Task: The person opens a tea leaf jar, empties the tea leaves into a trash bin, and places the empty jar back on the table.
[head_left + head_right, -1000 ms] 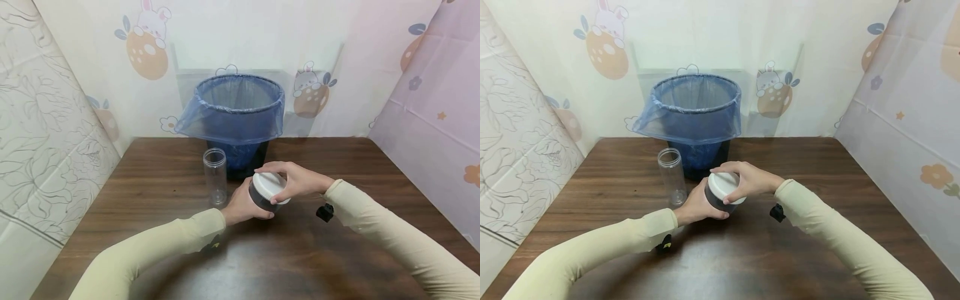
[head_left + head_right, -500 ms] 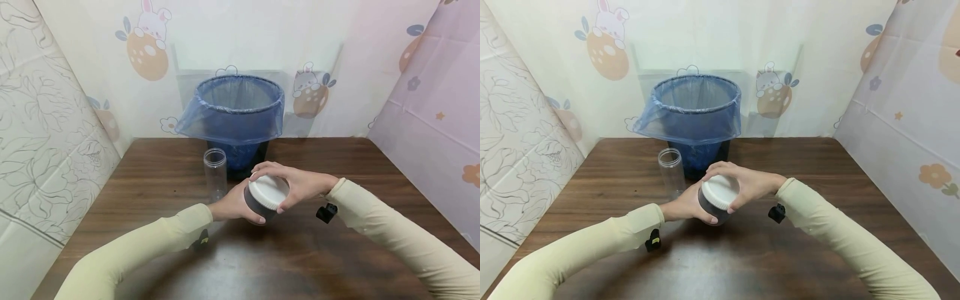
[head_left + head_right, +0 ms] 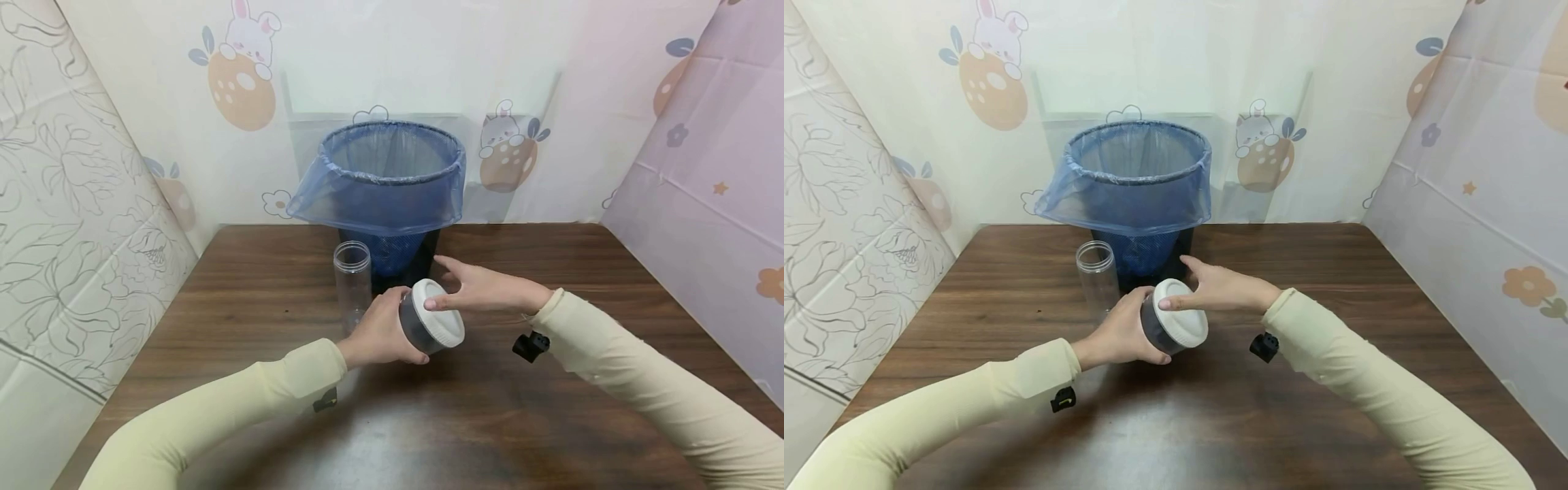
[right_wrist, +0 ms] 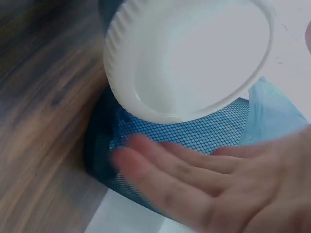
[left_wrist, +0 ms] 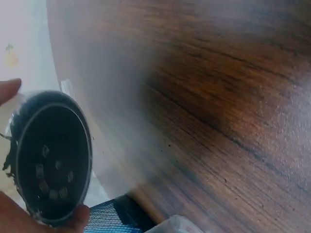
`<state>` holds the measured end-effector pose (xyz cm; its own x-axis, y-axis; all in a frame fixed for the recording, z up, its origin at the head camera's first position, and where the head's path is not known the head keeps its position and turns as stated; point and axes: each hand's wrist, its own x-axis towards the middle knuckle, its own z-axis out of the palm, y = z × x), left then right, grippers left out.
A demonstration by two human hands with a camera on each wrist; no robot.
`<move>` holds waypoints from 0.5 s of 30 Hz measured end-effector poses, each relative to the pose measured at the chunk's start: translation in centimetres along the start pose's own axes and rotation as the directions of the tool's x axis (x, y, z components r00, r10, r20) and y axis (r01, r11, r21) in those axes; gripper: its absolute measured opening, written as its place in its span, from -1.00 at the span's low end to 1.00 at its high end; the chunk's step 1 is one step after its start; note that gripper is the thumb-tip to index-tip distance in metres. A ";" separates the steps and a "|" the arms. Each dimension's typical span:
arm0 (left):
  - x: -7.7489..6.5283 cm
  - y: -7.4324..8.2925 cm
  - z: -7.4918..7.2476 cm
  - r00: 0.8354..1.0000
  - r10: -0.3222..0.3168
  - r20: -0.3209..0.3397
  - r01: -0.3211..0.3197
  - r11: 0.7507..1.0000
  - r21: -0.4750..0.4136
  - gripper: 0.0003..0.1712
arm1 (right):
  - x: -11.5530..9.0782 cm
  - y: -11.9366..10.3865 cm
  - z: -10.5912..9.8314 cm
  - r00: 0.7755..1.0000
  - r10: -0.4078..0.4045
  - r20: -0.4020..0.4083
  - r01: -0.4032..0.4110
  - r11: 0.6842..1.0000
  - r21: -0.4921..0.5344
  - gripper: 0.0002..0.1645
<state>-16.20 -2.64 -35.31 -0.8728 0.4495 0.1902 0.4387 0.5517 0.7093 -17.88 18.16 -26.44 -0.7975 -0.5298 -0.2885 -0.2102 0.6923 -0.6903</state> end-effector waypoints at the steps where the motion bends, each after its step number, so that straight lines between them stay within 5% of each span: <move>1: -0.1 0.0 0.0 1.000 0.006 -0.009 -0.006 1.000 0.018 0.18 | 0.0 0.0 0.1 0.999 0.036 0.031 -0.036 0.999 0.004 0.19; 5: -0.2 0.2 0.0 1.000 -0.002 -0.023 0.004 0.998 0.063 0.19 | 0.0 0.0 0.8 0.983 0.126 0.131 -0.129 0.992 0.014 0.11; 8: -0.2 0.2 -0.2 1.000 -0.014 -0.020 0.016 0.997 0.078 0.20 | 0.1 0.2 1.2 0.982 0.139 0.131 -0.143 0.989 0.029 0.08; 15: -0.2 0.0 -0.7 1.000 0.018 -0.011 -0.017 0.996 0.082 0.20 | 0.5 0.8 1.4 0.996 -0.038 0.084 0.038 0.999 0.001 0.06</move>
<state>-16.13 -3.23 -34.84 -0.8671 0.4518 0.2099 0.4695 0.6001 0.6477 -17.63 17.79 -28.11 -0.7388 -0.5951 -0.3162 -0.2399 0.6708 -0.7018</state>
